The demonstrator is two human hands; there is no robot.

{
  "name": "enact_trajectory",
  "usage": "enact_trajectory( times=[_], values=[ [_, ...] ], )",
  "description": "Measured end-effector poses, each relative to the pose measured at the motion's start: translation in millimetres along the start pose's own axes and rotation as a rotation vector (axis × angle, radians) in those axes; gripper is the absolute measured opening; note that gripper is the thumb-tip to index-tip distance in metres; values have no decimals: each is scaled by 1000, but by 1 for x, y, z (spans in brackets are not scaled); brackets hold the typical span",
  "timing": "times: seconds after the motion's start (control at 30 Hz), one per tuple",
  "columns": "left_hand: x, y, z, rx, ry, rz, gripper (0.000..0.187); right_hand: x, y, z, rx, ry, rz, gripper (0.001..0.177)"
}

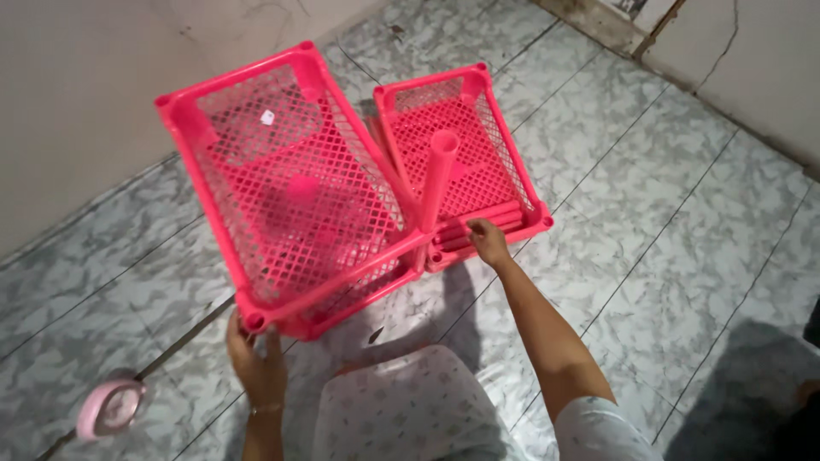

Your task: The person assembles a pink plastic storage rack by inserting vertical poles into the corners of two mesh trays and stacking them. The person repeatedly adjusts and reinserts the poles to secure the structure.

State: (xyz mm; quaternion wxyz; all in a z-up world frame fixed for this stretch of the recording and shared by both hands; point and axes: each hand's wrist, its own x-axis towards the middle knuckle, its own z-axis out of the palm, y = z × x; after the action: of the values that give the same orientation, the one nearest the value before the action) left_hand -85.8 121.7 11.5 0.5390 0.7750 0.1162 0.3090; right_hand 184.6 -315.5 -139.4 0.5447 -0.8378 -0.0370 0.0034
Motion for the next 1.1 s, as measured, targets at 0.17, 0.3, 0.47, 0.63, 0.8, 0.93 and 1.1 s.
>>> enact_trajectory(
  times=[0.17,0.3,0.47,0.63,0.8,0.93,1.1],
  values=[
    [1,16,2,417,88,37,62,34,38,0,-569,-56,-310,34],
    [6,25,7,540,79,120,60,56,56,28,-706,-177,-76,40],
    [11,22,15,577,116,137,59,73,70,50,-1160,-402,118,47],
    [9,12,17,596,154,165,56,87,70,50,-1130,-365,148,52],
    [7,12,20,589,171,136,53,84,65,32,-1230,-325,39,33],
    [11,16,20,485,124,79,48,78,53,7,-1147,-191,-181,38],
    [11,21,19,516,79,102,50,62,17,-30,-141,78,85,31]
  ],
)
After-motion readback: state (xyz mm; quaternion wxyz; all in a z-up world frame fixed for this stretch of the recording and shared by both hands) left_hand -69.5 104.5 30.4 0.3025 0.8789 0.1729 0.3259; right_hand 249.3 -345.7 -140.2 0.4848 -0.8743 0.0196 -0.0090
